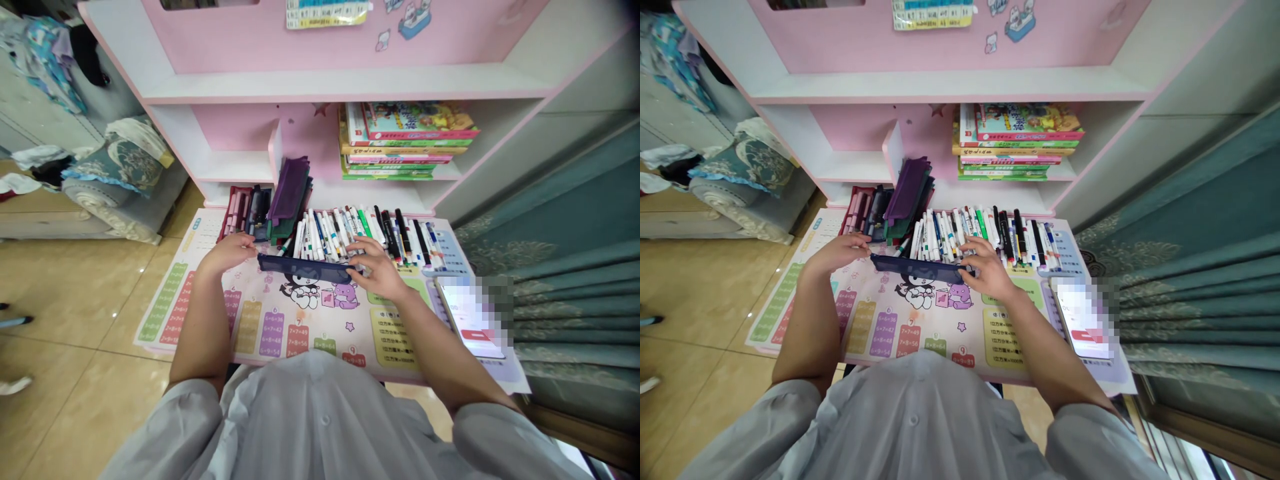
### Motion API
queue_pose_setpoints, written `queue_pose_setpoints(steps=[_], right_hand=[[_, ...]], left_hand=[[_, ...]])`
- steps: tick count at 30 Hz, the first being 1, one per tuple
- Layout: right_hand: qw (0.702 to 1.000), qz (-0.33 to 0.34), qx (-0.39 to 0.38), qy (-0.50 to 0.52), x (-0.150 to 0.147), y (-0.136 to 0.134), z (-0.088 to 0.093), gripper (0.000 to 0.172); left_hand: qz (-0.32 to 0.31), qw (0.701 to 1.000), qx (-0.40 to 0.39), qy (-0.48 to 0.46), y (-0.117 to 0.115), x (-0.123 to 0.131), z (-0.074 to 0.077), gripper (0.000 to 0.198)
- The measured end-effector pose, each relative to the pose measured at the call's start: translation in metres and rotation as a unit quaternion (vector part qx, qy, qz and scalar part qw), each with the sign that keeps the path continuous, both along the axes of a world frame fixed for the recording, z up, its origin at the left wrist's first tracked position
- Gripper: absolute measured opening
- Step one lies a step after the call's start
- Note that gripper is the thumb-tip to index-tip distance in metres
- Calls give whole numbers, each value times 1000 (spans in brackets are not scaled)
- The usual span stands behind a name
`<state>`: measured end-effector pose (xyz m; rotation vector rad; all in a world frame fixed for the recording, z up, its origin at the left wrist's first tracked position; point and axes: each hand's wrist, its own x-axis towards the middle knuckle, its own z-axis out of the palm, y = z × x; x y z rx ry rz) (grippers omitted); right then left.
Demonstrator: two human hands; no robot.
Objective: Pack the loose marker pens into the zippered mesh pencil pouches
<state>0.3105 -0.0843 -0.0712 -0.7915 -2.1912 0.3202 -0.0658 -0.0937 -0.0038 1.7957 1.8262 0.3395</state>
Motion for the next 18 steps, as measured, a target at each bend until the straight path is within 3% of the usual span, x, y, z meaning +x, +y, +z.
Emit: queue_pose_setpoints(steps=[8,18], right_hand=[[1000,12,-7,16,1,1,4,7],[1000,19,-18,12,4,-1,7,11]], left_hand=[[-71,996,47,-4,-15,20,17,39],[-220,974,17,53,-31,68,24,28]])
